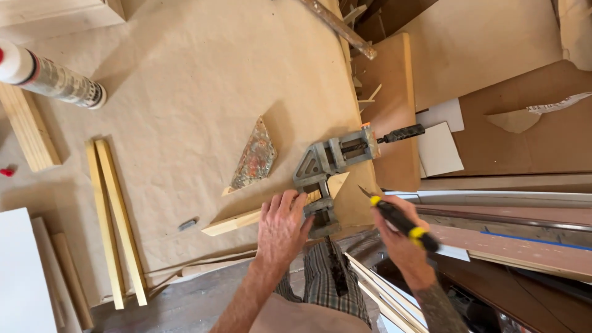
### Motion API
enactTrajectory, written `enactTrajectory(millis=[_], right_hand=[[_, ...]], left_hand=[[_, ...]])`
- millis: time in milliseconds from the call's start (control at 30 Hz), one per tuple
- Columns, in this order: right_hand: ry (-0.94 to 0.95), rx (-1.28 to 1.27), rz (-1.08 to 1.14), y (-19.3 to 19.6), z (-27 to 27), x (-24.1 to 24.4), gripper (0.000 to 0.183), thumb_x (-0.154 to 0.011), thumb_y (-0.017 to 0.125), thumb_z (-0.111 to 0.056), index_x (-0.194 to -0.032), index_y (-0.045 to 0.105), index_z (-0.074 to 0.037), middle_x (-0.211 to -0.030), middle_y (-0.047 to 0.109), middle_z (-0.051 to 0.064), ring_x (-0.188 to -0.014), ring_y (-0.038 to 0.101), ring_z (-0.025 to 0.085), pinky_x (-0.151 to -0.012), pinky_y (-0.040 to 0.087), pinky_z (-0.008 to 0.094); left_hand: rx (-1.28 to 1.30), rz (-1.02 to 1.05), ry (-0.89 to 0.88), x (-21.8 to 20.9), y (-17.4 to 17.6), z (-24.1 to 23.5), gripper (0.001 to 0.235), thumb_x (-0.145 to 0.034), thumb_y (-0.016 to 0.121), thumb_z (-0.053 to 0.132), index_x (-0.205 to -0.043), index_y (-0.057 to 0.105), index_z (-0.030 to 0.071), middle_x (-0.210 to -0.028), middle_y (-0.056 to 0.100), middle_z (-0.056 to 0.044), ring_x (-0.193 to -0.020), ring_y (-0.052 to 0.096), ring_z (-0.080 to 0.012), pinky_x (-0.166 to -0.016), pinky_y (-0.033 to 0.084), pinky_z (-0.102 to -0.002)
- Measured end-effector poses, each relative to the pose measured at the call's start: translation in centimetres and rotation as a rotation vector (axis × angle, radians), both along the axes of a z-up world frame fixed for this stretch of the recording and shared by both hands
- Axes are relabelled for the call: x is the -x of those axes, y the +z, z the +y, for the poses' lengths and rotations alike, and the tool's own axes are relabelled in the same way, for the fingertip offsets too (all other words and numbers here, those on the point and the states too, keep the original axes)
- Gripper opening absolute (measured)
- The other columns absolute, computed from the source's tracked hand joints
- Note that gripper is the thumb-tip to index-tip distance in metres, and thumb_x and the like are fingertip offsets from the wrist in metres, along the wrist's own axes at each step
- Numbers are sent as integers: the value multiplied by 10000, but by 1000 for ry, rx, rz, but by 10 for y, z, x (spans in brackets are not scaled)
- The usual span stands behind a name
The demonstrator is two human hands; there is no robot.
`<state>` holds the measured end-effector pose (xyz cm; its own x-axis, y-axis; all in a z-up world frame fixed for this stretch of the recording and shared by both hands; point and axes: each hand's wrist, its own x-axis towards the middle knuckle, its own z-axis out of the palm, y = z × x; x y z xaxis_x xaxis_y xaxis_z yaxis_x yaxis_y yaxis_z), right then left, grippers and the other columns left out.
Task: The person is assembling a wooden frame by applying glue to wood strips and securing them in a corner clamp, occasionally trimming pieces with a utility knife.
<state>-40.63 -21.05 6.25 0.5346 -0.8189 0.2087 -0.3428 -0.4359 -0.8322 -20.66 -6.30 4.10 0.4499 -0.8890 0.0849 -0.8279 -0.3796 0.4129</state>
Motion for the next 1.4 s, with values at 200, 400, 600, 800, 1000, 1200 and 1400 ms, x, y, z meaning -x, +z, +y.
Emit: enactTrajectory(millis=[200, 400, 600, 800, 1000, 1200, 1400], right_hand=[[51, 58, 15, 1, 8, -38, 285, -880, 777, -48, -1158, 745, -99, -1068, 790, 142, -969, 763, 313, -849, 588, 373], [208, 45, 89, -19, 5, -30, 335, -893, 742, -31, -1226, 730, -65, -1057, 747, 245, -944, 738, 410, -869, 592, 474], [308, -3, 73, -37, 7, -16, 350, -888, 754, -161, -1235, 746, -125, -1044, 782, 166, -920, 761, 369, -817, 584, 419], [324, -63, 43, -32, 10, -24, 373, -879, 770, -142, -1251, 756, -128, -1106, 785, 157, -976, 764, 338, -889, 577, 417], [313, -79, 86, -17, 7, -31, 395, -865, 755, -89, -1257, 749, -140, -1110, 769, 181, -998, 751, 342, -868, 583, 429], [336, -103, 11, -38, -1, -32, 346, -867, 760, -49, -1209, 760, -99, -1116, 785, 158, -1012, 764, 316, -887, 582, 428], [480, -36, 118, -31, -10, -18, 436, -955, 686, -102, -1380, 588, -114, -1327, 701, 182, -1031, 794, 246, -859, 684, 314]], left_hand=[[-43, -17, -53, -5, -35, -2, 539, -696, 901, 321, -1148, 652, 166, -1030, 624, -18, -994, 671, -238, -889, 501, -385], [-28, 4, -66, 1, -43, 4, 531, -725, 889, 317, -1169, 640, 166, -1028, 672, -7, -1023, 685, -215, -888, 502, -367], [32, 10, -59, -1, -41, 2, 507, -735, 881, 300, -1159, 648, 149, -1021, 687, -25, -1017, 686, -230, -871, 514, -364], [46, -13, -58, -1, -45, 2, 522, -718, 888, 302, -1154, 642, 155, -1018, 686, -12, -1021, 683, -220, -881, 516, -350], [45, -1, -55, 2, -41, 6, 527, -710, 893, 294, -1152, 645, 152, -1012, 692, -20, -1016, 686, -223, -891, 517, -347], [54, 5, -46, 0, -43, 3, 517, -708, 894, 281, -1138, 641, 147, -1010, 694, -19, -1022, 683, -218, -900, 514, -342], [50, 25, -29, -1, -19, -1, 483, -715, 925, 192, -1090, 632, 112, -1018, 720, -45, -935, 676, -246, -818, 541, -396]])
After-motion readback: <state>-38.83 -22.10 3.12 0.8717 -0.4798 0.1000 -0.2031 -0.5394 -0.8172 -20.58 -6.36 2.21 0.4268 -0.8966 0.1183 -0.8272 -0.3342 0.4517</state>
